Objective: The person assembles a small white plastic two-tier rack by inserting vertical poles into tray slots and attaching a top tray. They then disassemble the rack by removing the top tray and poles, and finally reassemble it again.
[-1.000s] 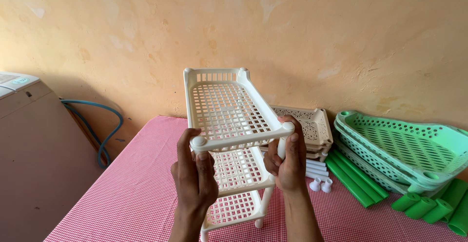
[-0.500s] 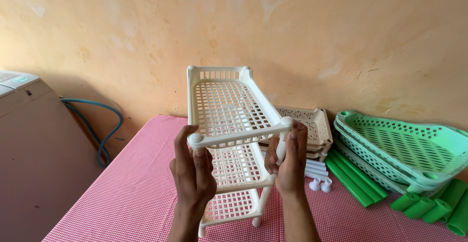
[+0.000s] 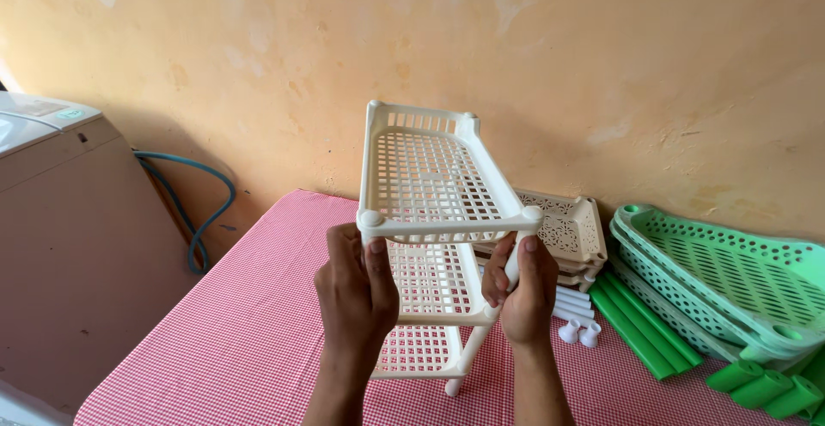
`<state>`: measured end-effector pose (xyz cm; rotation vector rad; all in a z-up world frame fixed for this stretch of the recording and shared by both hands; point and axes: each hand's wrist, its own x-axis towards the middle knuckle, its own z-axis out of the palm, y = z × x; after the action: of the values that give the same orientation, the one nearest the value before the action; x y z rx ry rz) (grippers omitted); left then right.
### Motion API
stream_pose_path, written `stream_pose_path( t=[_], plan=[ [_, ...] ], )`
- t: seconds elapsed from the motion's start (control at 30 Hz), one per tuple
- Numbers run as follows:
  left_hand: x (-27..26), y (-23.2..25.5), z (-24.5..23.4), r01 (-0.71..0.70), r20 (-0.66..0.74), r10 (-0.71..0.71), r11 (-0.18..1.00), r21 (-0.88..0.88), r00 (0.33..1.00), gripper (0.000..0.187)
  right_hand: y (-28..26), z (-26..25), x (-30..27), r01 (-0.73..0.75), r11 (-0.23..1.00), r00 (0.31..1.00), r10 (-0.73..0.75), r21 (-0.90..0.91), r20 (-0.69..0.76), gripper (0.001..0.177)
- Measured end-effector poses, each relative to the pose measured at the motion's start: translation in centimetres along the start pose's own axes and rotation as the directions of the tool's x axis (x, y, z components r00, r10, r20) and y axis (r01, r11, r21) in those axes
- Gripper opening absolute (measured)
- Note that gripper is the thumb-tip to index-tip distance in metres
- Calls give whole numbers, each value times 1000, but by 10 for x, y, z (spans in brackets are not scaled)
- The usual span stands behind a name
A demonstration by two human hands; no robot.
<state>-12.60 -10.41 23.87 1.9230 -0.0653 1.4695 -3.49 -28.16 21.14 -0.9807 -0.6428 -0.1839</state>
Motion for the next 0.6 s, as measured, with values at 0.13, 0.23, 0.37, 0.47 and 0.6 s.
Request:
stream_pose_path(
  t=[0.13, 0.23, 0.37, 0.47, 0.6],
  plan=[
    [-7, 0, 2, -127, -66, 134, 986, 105, 989, 29, 0, 0, -1, -2, 1000, 1000, 2, -12, -16, 46],
    [-9, -5, 8, -65, -20, 65, 998, 3, 998, 28, -1, 1, -2, 2, 1000, 1000, -2, -31, -17, 47],
    [-9, -11, 10, 11, 23, -10, 1000, -18, 1000, 28, -2, 5, -4, 20, 999, 999, -22, -47, -37, 45],
    [-9, -11, 8, 34, 17, -33, 998, -56, 999, 30, -1, 9, -6, 72, 995, 996, -75, -74, -50, 44],
    [-6, -7, 5, 4, -1, -4, 997, -82, 1000, 36, -1, 9, -6, 56, 998, 997, -58, -35, -47, 44]
  ],
)
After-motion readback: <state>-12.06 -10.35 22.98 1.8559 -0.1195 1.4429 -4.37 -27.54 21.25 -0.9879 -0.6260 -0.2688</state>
